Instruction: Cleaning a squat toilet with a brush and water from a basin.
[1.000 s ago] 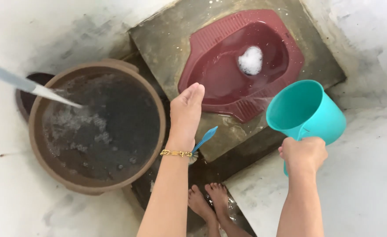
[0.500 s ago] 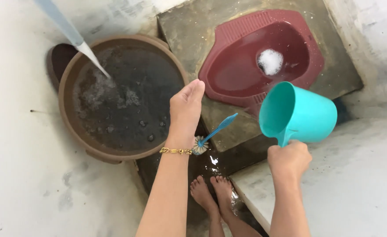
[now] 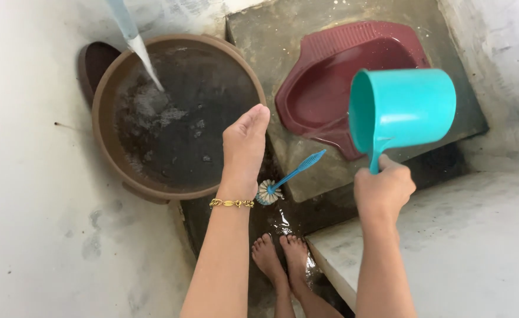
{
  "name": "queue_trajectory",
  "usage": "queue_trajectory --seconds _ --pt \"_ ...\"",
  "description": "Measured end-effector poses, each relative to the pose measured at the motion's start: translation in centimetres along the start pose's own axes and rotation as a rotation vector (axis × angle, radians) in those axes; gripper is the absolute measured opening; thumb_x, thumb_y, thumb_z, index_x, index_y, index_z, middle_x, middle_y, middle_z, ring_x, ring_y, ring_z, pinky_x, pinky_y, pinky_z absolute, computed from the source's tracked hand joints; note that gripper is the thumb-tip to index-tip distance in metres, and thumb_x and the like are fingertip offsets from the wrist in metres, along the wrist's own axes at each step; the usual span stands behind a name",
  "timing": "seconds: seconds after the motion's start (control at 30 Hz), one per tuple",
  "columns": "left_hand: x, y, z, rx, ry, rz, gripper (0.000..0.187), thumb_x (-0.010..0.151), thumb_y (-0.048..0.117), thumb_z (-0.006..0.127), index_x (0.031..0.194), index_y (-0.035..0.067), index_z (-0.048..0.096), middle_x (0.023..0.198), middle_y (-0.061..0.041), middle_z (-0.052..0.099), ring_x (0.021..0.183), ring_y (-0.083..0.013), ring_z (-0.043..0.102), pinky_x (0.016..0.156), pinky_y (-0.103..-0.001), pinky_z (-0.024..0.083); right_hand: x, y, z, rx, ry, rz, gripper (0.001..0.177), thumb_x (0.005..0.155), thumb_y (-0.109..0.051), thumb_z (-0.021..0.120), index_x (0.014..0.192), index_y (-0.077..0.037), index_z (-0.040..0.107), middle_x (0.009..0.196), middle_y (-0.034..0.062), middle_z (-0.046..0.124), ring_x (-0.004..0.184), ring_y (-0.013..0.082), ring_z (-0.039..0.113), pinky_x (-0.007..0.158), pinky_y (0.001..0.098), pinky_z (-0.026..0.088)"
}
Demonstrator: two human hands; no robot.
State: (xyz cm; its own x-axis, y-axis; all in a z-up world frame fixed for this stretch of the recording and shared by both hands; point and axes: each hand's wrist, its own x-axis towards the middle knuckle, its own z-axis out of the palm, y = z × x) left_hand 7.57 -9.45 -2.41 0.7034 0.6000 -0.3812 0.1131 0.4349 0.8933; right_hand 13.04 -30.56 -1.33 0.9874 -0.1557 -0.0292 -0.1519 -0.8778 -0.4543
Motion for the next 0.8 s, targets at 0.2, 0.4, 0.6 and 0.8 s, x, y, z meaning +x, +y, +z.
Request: queue_trajectory --seconds 0.2,0.4,0.6,0.8 --pt "0.3 0.3 -2.2 -0.018 0.114 -0.012 0.054 0.095 0.034 0.066 0.135 -0.002 0.064 0.132 -0.009 0.071 0.121 -0.0161 0.064 0.103 -0.030 0.048 -0.6 -4.9 -3.1 0.320 -0.264 0.034 0.033 0.082 -0.008 0.071 0.114 -0.010 0.078 0.070 0.0100 0.072 0.063 0.0143 0.067 0.062 0.0344 0.054" --pt "-1.0 2.3 -5.9 -0.020 0.244 -0.030 0.055 0.092 0.039 0.066 0.136 0.005 0.066 0.130 -0.009 0.071 0.121 -0.0223 0.065 0.099 -0.037 0.050 -3.0 -9.4 -3.3 0.295 -0.474 -0.219 0.039 0.082 -0.009 0.072 0.120 -0.014 0.078 0.069 0.0104 0.073 0.061 0.0117 0.066 0.061 0.0330 0.054" --pt "-2.6 4.0 -9.4 -0.085 0.349 -0.038 0.054 0.094 0.038 0.063 0.138 0.006 0.063 0.138 -0.007 0.066 0.128 -0.0200 0.061 0.106 -0.036 0.049 -4.7 -11.4 1.3 0.189 -0.514 -0.464 0.033 0.080 -0.012 0.074 0.113 -0.010 0.076 0.075 0.0198 0.072 0.065 0.0243 0.074 0.068 0.0402 0.056" --pt "-3.5 3.5 -12.0 -0.163 0.432 -0.061 0.054 0.093 0.036 0.065 0.139 0.007 0.062 0.139 -0.006 0.066 0.128 -0.0194 0.061 0.106 -0.035 0.048 -4.5 -10.9 6.5 -0.020 -0.535 -0.621 0.024 0.081 -0.003 0.068 0.103 -0.004 0.078 0.075 0.0288 0.066 0.079 0.0475 0.065 0.074 0.0514 0.053"
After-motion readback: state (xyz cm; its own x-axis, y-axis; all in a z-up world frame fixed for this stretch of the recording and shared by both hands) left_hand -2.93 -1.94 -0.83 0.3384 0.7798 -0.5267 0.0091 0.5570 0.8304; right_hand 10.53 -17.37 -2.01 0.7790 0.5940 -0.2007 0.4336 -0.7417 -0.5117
